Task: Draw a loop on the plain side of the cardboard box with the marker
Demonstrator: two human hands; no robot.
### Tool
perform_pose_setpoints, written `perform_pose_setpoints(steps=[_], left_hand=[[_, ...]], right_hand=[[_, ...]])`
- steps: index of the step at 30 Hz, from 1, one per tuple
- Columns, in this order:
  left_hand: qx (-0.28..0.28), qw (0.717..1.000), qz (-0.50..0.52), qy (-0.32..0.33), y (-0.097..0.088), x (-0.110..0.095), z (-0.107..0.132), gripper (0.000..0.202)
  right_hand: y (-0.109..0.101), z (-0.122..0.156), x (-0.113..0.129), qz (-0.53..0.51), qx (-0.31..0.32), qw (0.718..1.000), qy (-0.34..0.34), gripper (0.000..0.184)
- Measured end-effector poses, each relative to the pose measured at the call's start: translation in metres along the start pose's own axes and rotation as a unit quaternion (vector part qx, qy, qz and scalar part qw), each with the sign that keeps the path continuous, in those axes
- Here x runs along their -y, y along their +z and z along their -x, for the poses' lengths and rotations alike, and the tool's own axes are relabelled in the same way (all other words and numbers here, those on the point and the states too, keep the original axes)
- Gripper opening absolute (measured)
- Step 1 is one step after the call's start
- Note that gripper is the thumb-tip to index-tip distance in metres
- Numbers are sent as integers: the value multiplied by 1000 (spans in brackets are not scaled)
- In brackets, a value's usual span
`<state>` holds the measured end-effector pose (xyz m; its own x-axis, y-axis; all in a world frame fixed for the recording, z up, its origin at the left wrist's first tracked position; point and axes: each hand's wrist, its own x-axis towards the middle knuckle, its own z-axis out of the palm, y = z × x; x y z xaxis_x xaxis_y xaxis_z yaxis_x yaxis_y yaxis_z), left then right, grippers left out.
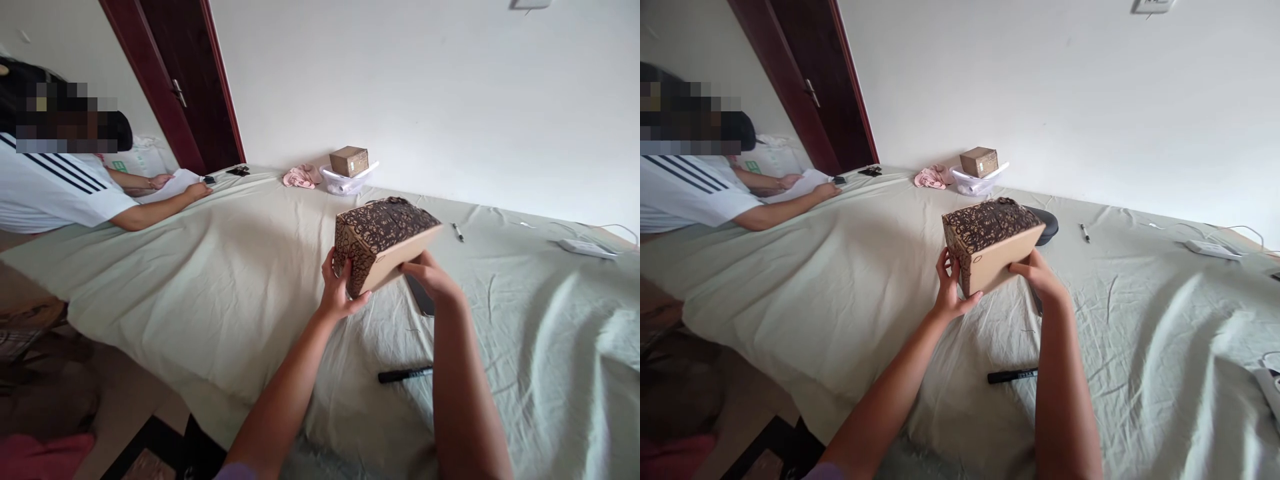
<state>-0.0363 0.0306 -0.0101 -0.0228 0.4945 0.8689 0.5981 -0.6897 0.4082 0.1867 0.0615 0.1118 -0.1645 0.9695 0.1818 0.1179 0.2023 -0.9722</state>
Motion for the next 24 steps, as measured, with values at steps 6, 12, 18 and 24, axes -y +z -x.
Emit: perform_pose_setpoints(steps=[6, 12, 18, 24], left_hand=[[58, 998, 0, 38, -3, -14, -1, 79], [54, 997, 4, 63, -1, -23, -3, 69], [-46, 989, 140, -22, 3, -20, -6, 73], [-25, 980, 187, -70, 5, -12, -8, 63]], right_hand=[[11, -4, 8, 90, -81, 990, 69, 96], [11, 4, 18, 72, -24, 995, 70, 124], [4, 0, 14, -56, -102, 993, -25, 70], [-6, 3, 14, -118, -87, 989, -32, 38]])
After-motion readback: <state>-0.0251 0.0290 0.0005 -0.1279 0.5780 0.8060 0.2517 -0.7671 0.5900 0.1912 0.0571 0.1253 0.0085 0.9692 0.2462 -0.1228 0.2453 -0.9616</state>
